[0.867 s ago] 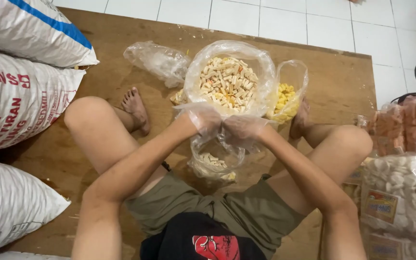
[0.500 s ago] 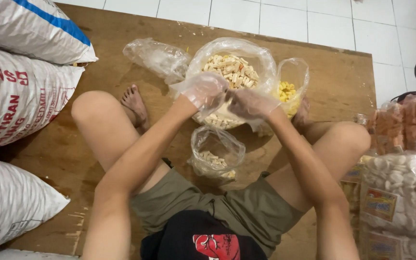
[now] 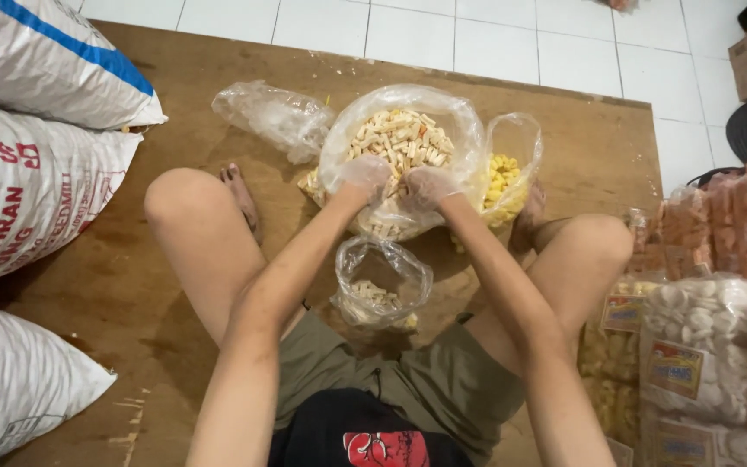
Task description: Packaging small snack items from a large bag into smaller individual bags by hand
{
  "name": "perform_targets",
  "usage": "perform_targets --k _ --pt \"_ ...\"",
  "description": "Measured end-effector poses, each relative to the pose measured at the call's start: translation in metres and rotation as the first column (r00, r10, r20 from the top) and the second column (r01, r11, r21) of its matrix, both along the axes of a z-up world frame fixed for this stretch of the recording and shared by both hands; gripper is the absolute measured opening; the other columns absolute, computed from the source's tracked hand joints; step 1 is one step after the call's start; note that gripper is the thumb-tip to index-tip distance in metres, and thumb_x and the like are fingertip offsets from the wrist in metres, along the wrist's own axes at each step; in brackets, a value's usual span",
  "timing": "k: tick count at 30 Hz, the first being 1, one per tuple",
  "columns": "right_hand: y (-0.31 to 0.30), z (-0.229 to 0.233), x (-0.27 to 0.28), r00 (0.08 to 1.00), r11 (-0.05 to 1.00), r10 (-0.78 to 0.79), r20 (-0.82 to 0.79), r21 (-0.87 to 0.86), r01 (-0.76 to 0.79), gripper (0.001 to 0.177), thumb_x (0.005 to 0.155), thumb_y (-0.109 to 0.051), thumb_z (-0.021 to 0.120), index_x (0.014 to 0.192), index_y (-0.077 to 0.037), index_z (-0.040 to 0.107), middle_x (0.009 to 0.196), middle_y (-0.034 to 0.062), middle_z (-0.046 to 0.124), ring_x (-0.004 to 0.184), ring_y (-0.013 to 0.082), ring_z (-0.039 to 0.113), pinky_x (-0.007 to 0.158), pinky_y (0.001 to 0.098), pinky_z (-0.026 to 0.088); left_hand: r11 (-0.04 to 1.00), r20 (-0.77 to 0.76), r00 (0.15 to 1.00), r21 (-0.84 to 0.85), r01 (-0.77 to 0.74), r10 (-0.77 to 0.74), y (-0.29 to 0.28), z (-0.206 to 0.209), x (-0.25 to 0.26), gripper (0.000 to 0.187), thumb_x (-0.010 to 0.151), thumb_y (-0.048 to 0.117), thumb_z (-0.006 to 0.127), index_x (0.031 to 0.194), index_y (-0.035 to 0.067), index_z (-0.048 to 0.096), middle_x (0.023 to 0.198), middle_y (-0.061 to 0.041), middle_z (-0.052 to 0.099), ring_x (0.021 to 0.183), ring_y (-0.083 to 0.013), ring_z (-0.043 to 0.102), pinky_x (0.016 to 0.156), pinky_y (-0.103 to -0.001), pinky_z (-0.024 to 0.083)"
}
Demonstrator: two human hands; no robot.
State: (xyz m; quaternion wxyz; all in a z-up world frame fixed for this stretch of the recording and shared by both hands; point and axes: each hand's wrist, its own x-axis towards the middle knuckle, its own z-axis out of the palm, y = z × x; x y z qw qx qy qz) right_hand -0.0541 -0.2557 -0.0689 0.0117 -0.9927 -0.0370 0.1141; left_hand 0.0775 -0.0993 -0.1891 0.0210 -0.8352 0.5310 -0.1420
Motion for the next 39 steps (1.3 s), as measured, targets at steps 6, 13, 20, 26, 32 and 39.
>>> perform_targets --k 6,13,20,26,32,39 --pt "0.001 -0.005 -0.003 0.997 0.996 0.027 0.067 0.086 -0.033 0.025 0.084 -0.036 0.059 0.086 -0.015 0.073 0.078 0.0115 0.076 0.084 0.0331 0.077 0.071 0.0456 0.062 0.992 0.002 0.998 -0.105 -0.067 0.068 -0.006 0.018 -0.029 0.020 0.088 0.022 0.050 0.079 0.019 0.067 0.076 -0.005 0.069 0.076 -0.0239 0.070 0.067 -0.042 0.051" --pt "0.012 0.009 -0.003 0.998 0.980 0.034 0.050 0.192 -0.043 0.030 0.082 -0.038 0.065 0.087 -0.010 0.074 0.082 0.0154 0.076 0.089 0.0375 0.076 0.074 0.0493 0.060 0.956 -0.021 0.996 -0.280 -0.092 0.090 -0.009 0.041 -0.032 0.024 0.081 0.012 0.051 0.060 0.018 0.062 0.056 -0.006 0.065 0.051 -0.0245 0.068 0.043 -0.042 0.051" --pt "0.017 0.023 -0.004 1.000 0.947 0.001 -0.024 0.322 0.007 0.032 0.084 -0.034 0.062 0.094 -0.006 0.074 0.089 0.0186 0.077 0.096 0.0423 0.073 0.080 0.0544 0.058 0.975 -0.068 0.996 -0.208 -0.078 0.065 0.006 0.069 -0.043 0.033 0.086 0.009 0.046 0.063 0.017 0.066 0.062 -0.006 0.069 0.061 -0.0247 0.073 0.054 -0.043 0.057" --pt "0.024 0.048 -0.013 0.998 0.940 0.053 -0.029 0.338 -0.040 0.033 0.081 -0.028 0.061 0.092 -0.003 0.078 0.092 0.0227 0.077 0.097 0.0460 0.072 0.082 0.0576 0.057 0.977 -0.088 0.996 -0.209 -0.043 0.025 0.011 0.089 -0.054 0.029 0.086 0.013 0.048 0.063 0.019 0.065 0.063 -0.005 0.069 0.063 -0.0239 0.073 0.055 -0.042 0.057" --pt "0.013 0.027 -0.005 0.998 0.941 0.059 -0.020 0.335 -0.049 0.032 0.079 -0.030 0.061 0.093 -0.008 0.079 0.088 0.0198 0.076 0.093 0.0415 0.073 0.081 0.0539 0.059 0.976 -0.102 0.994 -0.217 0.000 -0.023 0.015 0.115 -0.064 0.026 0.086 0.019 0.051 0.064 0.021 0.064 0.064 -0.003 0.068 0.065 -0.0228 0.073 0.057 -0.041 0.056" --pt "0.012 0.038 -0.004 0.994 0.939 0.048 -0.097 0.343 -0.012 0.040 0.078 -0.037 0.060 0.098 -0.007 0.077 0.093 0.0218 0.075 0.098 0.0431 0.072 0.085 0.0549 0.057 0.970 -0.127 0.989 -0.238 0.044 -0.075 0.012 0.147 -0.076 0.023 0.086 0.027 0.055 0.064 0.023 0.063 0.066 -0.001 0.068 0.067 -0.0215 0.073 0.058 -0.039 0.056"
